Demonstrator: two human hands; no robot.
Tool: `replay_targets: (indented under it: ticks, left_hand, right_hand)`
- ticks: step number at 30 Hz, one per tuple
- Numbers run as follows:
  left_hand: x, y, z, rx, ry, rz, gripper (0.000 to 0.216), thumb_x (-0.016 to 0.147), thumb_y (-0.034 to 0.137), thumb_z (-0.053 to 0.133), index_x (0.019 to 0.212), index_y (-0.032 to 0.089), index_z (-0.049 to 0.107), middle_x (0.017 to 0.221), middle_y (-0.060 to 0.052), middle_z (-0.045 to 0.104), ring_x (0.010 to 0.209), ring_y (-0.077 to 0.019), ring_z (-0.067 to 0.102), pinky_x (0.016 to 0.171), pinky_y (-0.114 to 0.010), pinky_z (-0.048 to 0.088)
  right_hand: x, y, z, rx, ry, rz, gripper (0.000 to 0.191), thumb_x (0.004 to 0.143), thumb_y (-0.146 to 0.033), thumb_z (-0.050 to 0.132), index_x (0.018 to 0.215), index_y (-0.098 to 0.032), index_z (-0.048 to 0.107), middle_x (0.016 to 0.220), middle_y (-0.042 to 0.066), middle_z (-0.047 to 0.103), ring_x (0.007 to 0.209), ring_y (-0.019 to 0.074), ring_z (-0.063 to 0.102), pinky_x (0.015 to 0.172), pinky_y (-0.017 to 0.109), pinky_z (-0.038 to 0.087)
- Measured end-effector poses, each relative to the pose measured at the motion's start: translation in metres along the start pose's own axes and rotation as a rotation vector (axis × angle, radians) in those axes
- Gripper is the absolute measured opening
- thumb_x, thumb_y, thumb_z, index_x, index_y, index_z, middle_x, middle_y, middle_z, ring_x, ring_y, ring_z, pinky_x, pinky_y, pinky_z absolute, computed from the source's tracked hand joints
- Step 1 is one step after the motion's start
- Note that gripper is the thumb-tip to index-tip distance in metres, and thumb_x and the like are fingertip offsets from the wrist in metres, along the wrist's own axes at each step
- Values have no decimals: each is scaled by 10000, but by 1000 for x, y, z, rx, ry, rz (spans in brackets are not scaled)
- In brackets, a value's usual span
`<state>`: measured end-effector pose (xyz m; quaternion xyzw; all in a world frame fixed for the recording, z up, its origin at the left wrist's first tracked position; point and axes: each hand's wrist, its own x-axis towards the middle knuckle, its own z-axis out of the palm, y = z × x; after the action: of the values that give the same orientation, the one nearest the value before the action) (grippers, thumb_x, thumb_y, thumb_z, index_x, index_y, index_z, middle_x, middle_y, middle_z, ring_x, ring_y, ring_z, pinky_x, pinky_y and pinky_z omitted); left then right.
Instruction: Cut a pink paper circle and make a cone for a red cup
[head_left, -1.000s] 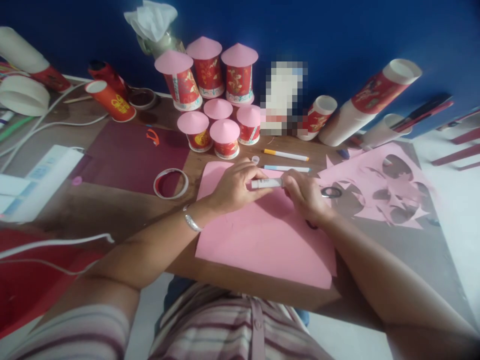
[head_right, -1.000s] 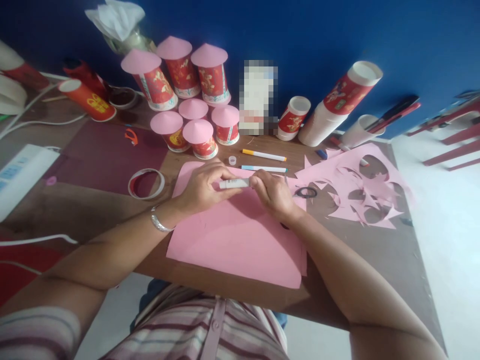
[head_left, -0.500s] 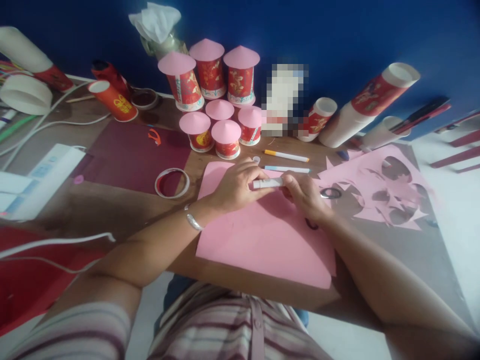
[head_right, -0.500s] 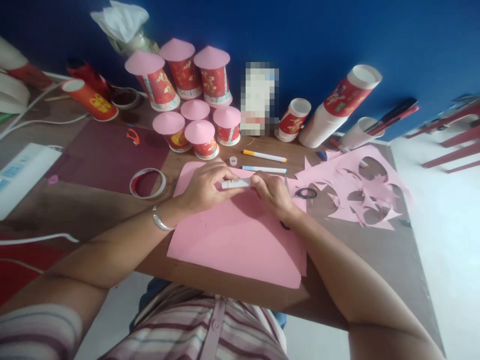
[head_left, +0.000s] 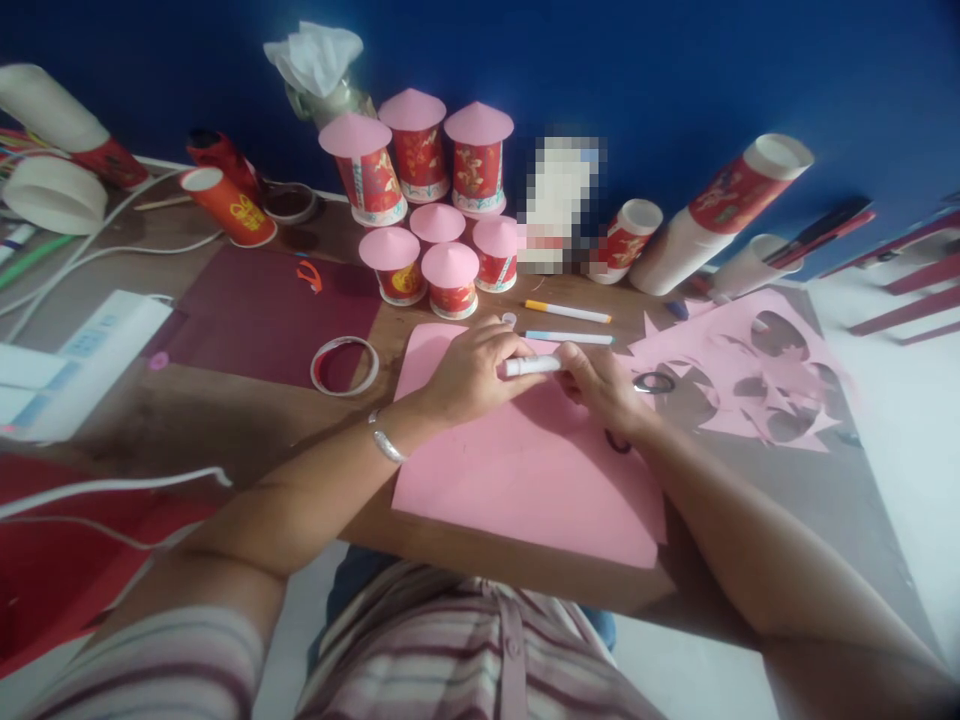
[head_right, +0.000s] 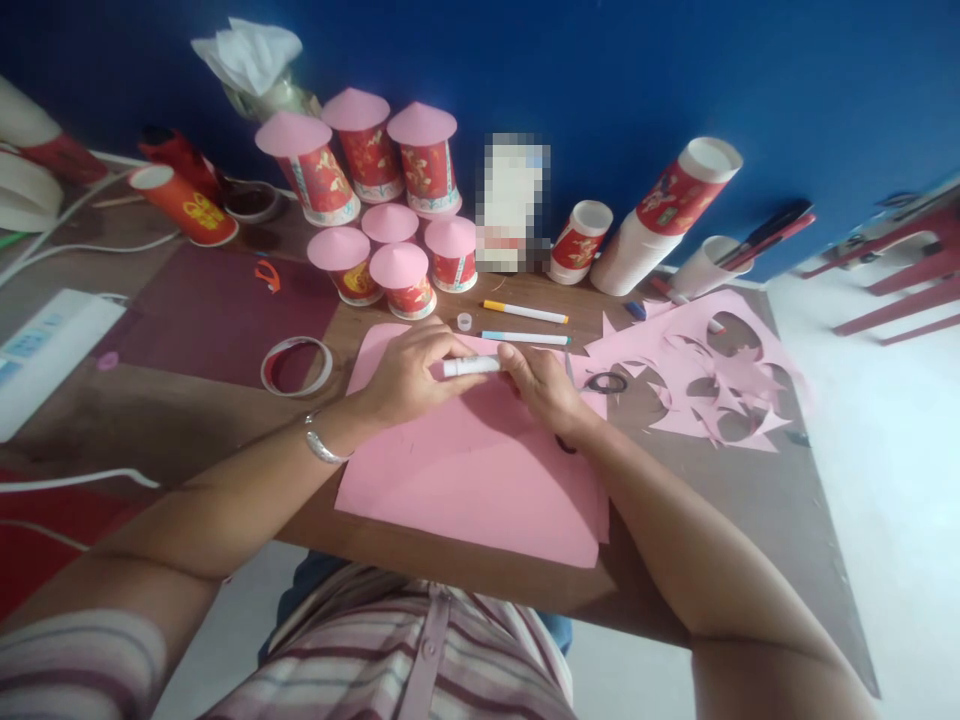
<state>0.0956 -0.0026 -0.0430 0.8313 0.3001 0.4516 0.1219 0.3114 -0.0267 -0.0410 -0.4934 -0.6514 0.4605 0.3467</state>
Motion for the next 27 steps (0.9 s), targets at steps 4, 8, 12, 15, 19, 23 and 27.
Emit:
replay_targets:
  ticks: [4, 8, 12, 15, 19, 23, 27]
  left_hand:
    - [0, 1, 0, -23, 27, -24, 234, 851, 319, 871, 829, 197, 673, 787, -1, 751, 727, -152, 647, 705, -326, 570]
    - [2, 5, -1, -34, 62, 1, 225, 842, 321, 881, 889, 190, 704, 793, -3, 742, 736, -151, 650, 691, -314, 554]
    - [4, 8, -3, -41, 65, 6, 196, 863, 302, 863, 872, 190, 703, 791, 1, 753, 716, -142, 635, 716, -316, 560]
    - [4, 10, -3, -38, 60, -12, 176, 874, 309, 854, 896, 197, 719, 819, -4, 772, 729, -146, 649, 734, -325, 566]
    - [4, 10, -3, -60, 48, -36, 195, 875, 344, 854, 893, 198, 726, 814, -12, 768, 744, -153, 659, 730, -330, 563]
    - [4, 8, -5, -104, 72, -112, 225, 880, 390, 845, 917, 196, 738, 828, -22, 771, 763, -159, 679, 721, -328, 549]
    - [6, 11, -9, -138, 66, -123, 212, 899, 384, 825, 919, 189, 743, 838, -27, 778, 761, -154, 682, 712, -320, 538]
  right_hand:
    - [0, 1, 1, 134, -30, 101, 705, 882, -897, 523, 652, -233, 468, 561, -47, 397, 488, 102, 355, 421, 258, 290]
    - [1, -4, 1, 216, -77, 179, 719, 852, -922, 537, 646, -240, 443, 542, -65, 347, 453, 90, 301, 393, 254, 257]
    - [1, -7, -1, 189, -60, 53, 684, 927, -854, 520, 654, -227, 484, 574, -45, 409, 504, 103, 368, 453, 260, 320]
    - [2, -5, -2, 231, -49, -14, 603, 991, -746, 547, 696, -221, 531, 619, -29, 483, 546, 115, 451, 499, 270, 377]
    - [1, -3, -2, 253, -12, -30, 561, 994, -721, 570, 748, -218, 591, 584, -39, 512, 503, 111, 472, 488, 273, 389]
    - [2, -6, 0, 329, -3, -60, 491, 859, -682, 787, 973, -210, 713, 687, -21, 650, 573, 138, 609, 582, 306, 527]
    - [2, -12, 6, 499, 22, -11, 458, 768, -591, 904, 941, -202, 735, 659, -37, 660, 511, 122, 596, 532, 291, 530]
